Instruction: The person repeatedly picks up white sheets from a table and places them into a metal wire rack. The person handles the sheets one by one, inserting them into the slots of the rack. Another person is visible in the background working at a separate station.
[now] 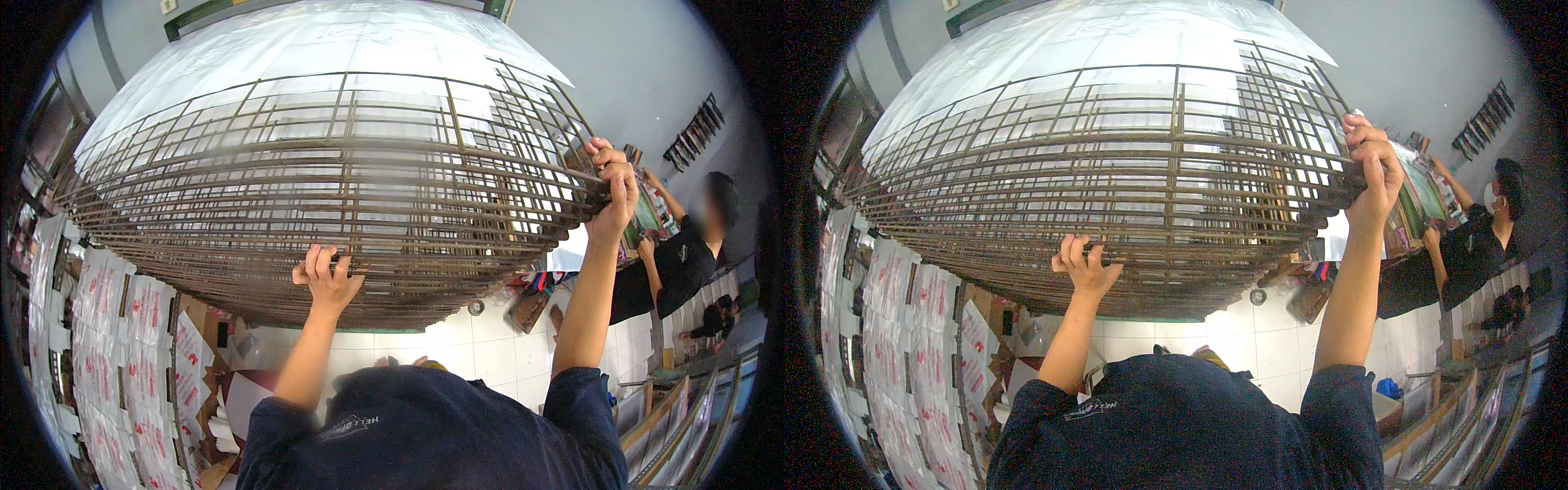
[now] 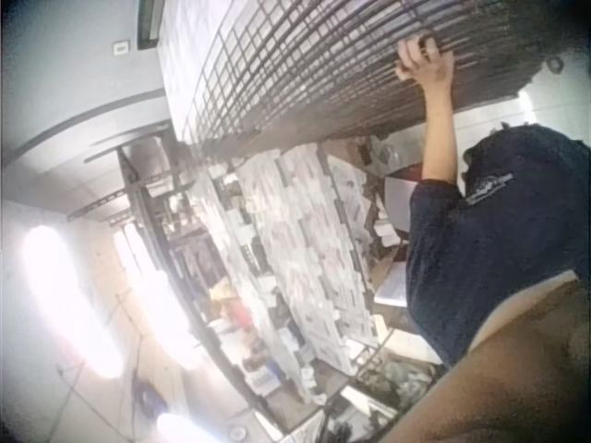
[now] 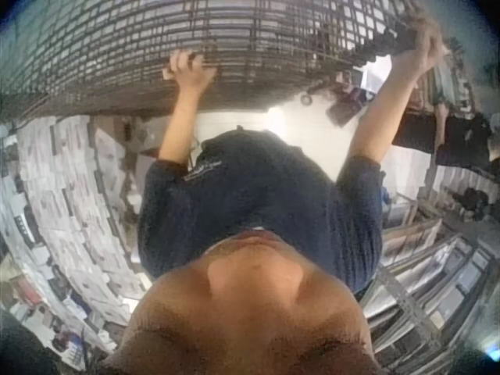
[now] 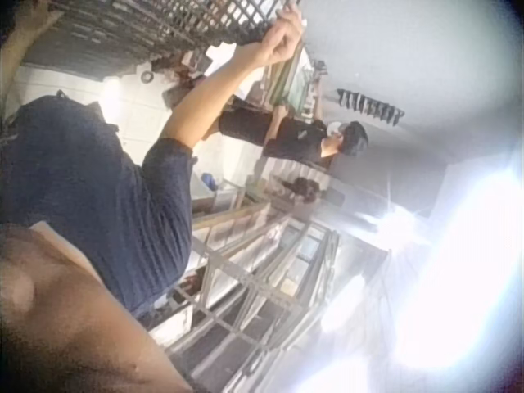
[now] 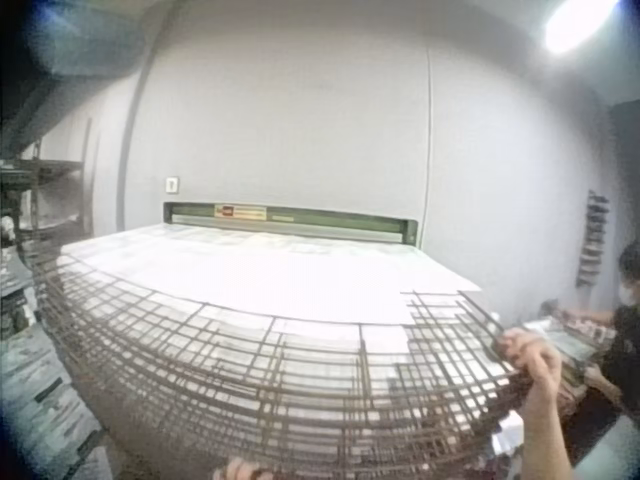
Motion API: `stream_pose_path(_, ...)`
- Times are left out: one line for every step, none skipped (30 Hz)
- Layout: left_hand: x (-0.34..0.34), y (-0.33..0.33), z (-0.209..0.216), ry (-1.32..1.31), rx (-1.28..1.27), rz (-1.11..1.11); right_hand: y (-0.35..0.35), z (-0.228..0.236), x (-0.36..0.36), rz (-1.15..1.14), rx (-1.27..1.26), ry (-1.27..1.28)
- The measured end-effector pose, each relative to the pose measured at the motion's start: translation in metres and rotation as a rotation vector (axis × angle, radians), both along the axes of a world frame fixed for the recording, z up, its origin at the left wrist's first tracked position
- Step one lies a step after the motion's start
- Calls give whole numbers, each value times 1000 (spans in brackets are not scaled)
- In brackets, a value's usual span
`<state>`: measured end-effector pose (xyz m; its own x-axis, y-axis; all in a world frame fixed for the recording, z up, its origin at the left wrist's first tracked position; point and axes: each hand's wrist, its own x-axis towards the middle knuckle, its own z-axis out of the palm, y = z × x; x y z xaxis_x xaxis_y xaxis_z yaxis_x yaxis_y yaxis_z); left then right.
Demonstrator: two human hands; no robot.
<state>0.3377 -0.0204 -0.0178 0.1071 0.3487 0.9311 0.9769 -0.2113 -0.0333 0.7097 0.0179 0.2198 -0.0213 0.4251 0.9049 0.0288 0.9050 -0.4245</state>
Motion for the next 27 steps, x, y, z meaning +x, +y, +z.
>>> stream_pose_path(-1,1,-2,-5,1,-8,0,1,0,2,5,-6)
stream_pose_path(-2,1,-2,-9,2,-16,0,2,1,4,10,-12)
stream_pose_path(-1,1,-2,-17,-3,-18,1,1,2,-1,10,-17)
stream_pose_path(-1,0,-3,-24,-9,-20,2,0,4,-6,10,-22)
stream_pose_path(0,1,-4,-31,-15,-22,2,0,5,-11,10,-28)
stream_pose_path(1,1,-3,-33,-1,-22,1,-1,5,-15,4,-19)
stream_pose_path(2,1,-1,-35,12,-22,0,-1,3,-20,-1,-9)
stream_pose_path(3,2,-1,-37,25,-22,0,0,2,-25,-6,0)
stream_pose_path(2,3,-4,-45,34,-29,-1,1,0,-37,-4,-1)
stream_pose_path(0,6,-10,-53,42,-36,-1,1,-1,-40,0,-6)
stream_pose_path(-2,8,-13,-61,50,-42,-1,1,-1,-42,4,-12)
stream_pose_path(-2,9,-12,-52,66,-39,-1,2,0,-44,13,-21)
stream_pose_path(-1,8,-11,-44,81,-36,-1,1,1,-35,3,-11)
stream_pose_path(-1,9,-9,-35,97,-32,-1,1,2,-35,1,-8)
stream_pose_path(-1,8,-8,-30,101,-25,-1,-1,3,-33,-5,-7)
stream_pose_path(-1,8,-7,-25,105,-18,0,-2,3,-31,-11,-6)
stream_pose_path(-1,8,-6,-19,110,-10,0,-1,2,-39,-2,-7)
stream_pose_path(-1,7,-7,-14,106,-3,-1,0,1,-50,3,-6)
stream_pose_path(-1,7,-7,-9,102,6,-2,0,0,-59,9,-5)
stream_pose_path(-2,7,-8,-3,98,14,-2,-1,1,-66,8,-9)
stream_pose_path(-2,7,-8,-4,96,15,0,-1,2,-70,11,-10)
stream_pose_path(-2,7,-8,-5,93,17,0,-1,3,-74,14,-11)
stream_pose_path(-1,7,-8,-6,91,18,0,-1,2,-72,14,-8)
stream_pose_path(-1,8,-8,-9,107,18,0,-1,2,-67,9,-7)
stream_pose_path(0,9,-9,-12,123,17,0,-2,3,-62,5,-6)
stream_pose_path(1,10,-9,-15,139,17,0,-1,4,-57,0,-5)
stream_pose_path(1,10,-8,-15,141,13,0,-1,3,-54,6,-6)
